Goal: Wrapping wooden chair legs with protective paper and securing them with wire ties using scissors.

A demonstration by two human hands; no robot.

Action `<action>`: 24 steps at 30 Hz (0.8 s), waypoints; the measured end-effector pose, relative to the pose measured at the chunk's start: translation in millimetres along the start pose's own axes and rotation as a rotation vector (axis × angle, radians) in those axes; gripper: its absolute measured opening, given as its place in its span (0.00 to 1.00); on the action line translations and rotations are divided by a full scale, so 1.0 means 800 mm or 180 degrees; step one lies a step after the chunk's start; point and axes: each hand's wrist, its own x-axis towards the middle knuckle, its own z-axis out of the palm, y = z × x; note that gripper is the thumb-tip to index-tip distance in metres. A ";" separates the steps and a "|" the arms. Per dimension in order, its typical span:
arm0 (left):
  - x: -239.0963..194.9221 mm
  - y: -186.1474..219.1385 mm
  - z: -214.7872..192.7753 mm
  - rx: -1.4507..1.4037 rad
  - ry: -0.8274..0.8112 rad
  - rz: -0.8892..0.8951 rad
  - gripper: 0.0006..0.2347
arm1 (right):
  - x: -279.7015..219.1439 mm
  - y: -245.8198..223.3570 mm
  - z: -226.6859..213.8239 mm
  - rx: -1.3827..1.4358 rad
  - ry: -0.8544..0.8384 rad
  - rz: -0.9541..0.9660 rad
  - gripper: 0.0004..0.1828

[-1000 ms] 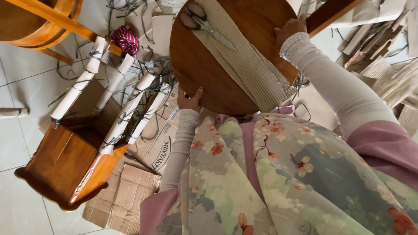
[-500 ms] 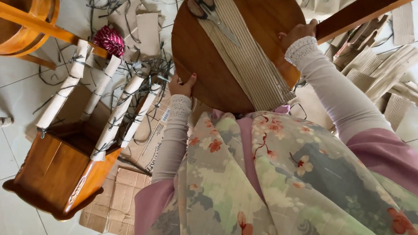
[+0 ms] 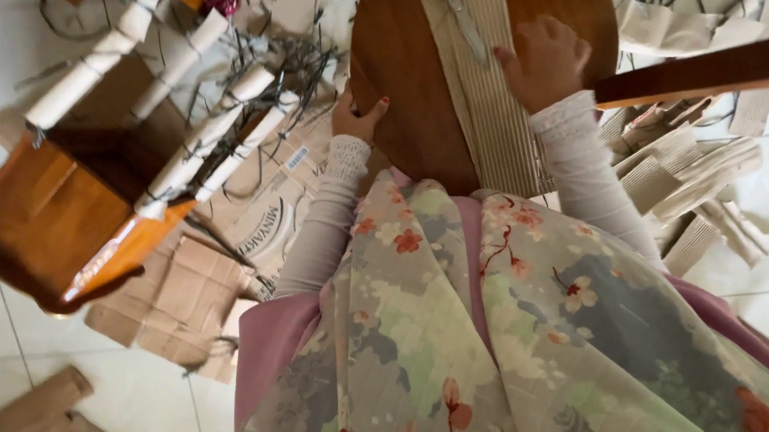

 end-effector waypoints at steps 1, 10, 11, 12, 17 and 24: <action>0.003 -0.007 0.003 -0.0032 0.0057 -0.0047 0.30 | 0.002 -0.020 0.016 -0.0005 -0.0055 -0.0059 0.21; 0.029 -0.084 0.007 0.0314 0.0102 0.0253 0.35 | 0.021 -0.184 0.122 0.0843 0.0312 -0.1542 0.22; 0.033 -0.095 0.004 0.0038 0.0003 0.0266 0.30 | 0.023 -0.193 0.126 0.0682 0.0215 -0.1372 0.23; 0.036 -0.107 0.003 -0.0237 -0.0097 0.0274 0.27 | 0.023 -0.201 0.129 0.0521 0.0112 -0.1198 0.24; 0.004 -0.100 -0.019 -0.1107 -0.0491 0.0697 0.24 | 0.027 -0.206 0.141 0.0101 0.0225 -0.1331 0.32; 0.018 -0.245 -0.047 -0.0153 0.0002 -0.0081 0.14 | 0.047 -0.240 0.161 -0.0081 0.0416 -0.1045 0.15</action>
